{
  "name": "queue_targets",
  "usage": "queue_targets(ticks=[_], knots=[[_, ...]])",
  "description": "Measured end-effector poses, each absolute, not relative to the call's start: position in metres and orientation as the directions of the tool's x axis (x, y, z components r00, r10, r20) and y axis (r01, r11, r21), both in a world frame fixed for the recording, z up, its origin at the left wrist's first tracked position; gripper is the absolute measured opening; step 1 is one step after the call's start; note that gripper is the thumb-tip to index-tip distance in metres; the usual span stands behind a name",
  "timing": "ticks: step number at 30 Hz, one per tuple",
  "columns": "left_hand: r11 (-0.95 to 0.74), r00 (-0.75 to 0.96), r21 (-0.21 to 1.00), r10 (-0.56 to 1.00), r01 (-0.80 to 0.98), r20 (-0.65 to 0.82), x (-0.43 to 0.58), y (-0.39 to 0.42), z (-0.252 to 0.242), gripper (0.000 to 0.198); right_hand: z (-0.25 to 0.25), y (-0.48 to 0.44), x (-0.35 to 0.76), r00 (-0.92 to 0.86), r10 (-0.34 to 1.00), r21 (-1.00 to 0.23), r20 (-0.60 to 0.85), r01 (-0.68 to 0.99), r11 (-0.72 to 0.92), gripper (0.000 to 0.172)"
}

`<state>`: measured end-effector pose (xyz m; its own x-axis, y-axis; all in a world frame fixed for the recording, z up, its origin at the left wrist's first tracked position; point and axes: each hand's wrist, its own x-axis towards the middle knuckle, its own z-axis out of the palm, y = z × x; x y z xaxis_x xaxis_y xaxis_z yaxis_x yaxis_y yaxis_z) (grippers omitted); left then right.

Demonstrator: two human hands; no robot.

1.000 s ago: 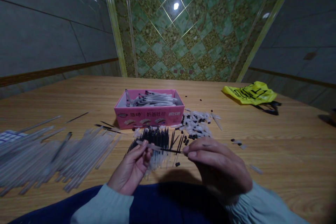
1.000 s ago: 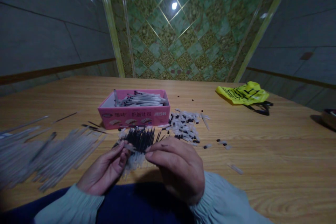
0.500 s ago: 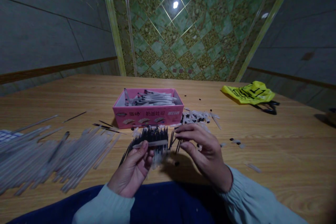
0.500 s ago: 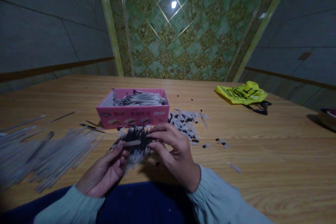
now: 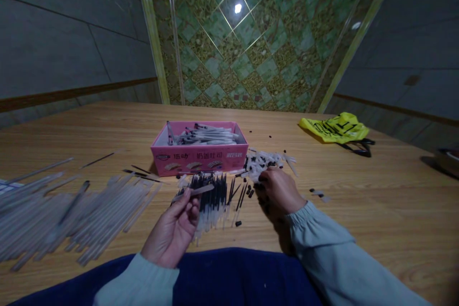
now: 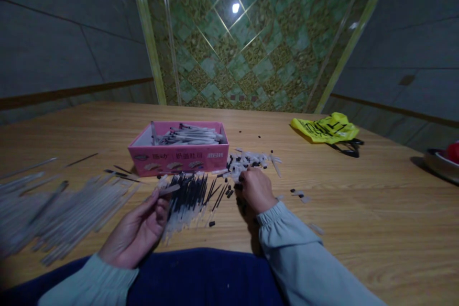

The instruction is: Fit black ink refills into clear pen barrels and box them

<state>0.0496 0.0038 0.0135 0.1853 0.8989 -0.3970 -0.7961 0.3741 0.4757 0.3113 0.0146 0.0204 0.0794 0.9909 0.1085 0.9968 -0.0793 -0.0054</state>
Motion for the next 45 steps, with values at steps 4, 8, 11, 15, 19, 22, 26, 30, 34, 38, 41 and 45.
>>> queue_targets(ticks=[4, 8, 11, 15, 19, 22, 26, 30, 34, 38, 41, 45], knots=[[0.371, 0.185, 0.476, 0.901, -0.797, -0.392, 0.049, 0.003, 0.014, 0.020, 0.010, 0.016, 0.315, 0.066, 0.981, 0.008, 0.181, 0.998, -0.068, 0.020], [0.379, 0.195, 0.469, 0.898, -0.798, -0.394, 0.049, 0.003, 0.014, 0.020, 0.006, 0.017, 0.317, 0.053, 0.979, 0.014, 0.196, 0.998, -0.057, 0.021], [0.381, 0.188, 0.471, 0.894, -0.796, -0.406, 0.049, 0.002, 0.015, 0.020, 0.006, 0.017, 0.316, 0.038, 0.983, 0.016, 0.178, 0.999, -0.041, 0.018], [0.378, 0.187, 0.471, 0.896, -0.797, -0.403, 0.050, 0.004, 0.016, 0.019, 0.007, 0.016, 0.314, 0.011, 0.987, 0.013, 0.158, 1.000, -0.013, 0.016], [0.381, 0.190, 0.473, 0.896, -0.795, -0.402, 0.050, 0.004, 0.016, 0.018, 0.012, 0.013, 0.312, -0.005, 0.987, 0.009, 0.158, 1.000, 0.003, 0.025], [0.377, 0.189, 0.485, 0.900, -0.789, -0.393, 0.050, 0.003, 0.015, 0.017, 0.014, 0.011, 0.309, -0.021, 0.989, 0.005, 0.145, 1.000, 0.021, 0.022], [0.384, 0.181, 0.493, 0.894, -0.781, -0.411, 0.050, 0.001, 0.016, 0.017, 0.011, 0.012, 0.306, -0.022, 0.992, -0.012, 0.123, 1.000, 0.024, 0.014], [0.382, 0.162, 0.514, 0.892, -0.768, -0.422, 0.051, 0.000, 0.019, 0.017, 0.010, 0.010, 0.304, -0.040, 0.992, -0.077, 0.116, 0.996, 0.049, 0.010], [0.374, 0.141, 0.570, 0.901, -0.732, -0.410, 0.054, -0.001, 0.019, 0.017, 0.011, 0.005, 0.293, -0.070, 0.985, -0.203, 0.160, 0.974, 0.102, 0.009], [0.354, 0.117, 0.688, 0.923, -0.634, -0.367, 0.056, -0.002, 0.015, 0.014, 0.010, -0.002, 0.268, -0.097, 0.965, -0.376, 0.242, 0.908, 0.185, 0.008], [0.351, 0.125, 0.740, 0.931, -0.574, -0.344, 0.056, -0.002, 0.013, 0.012, 0.008, -0.008, 0.250, -0.104, 0.949, -0.707, 0.297, 0.644, 0.292, 0.008], [0.338, 0.123, 0.759, 0.937, -0.557, -0.327, 0.056, -0.002, 0.012, 0.012, 0.008, -0.015, 0.239, -0.027, 0.960, -0.950, 0.278, 0.137, 0.279, 0.013]])
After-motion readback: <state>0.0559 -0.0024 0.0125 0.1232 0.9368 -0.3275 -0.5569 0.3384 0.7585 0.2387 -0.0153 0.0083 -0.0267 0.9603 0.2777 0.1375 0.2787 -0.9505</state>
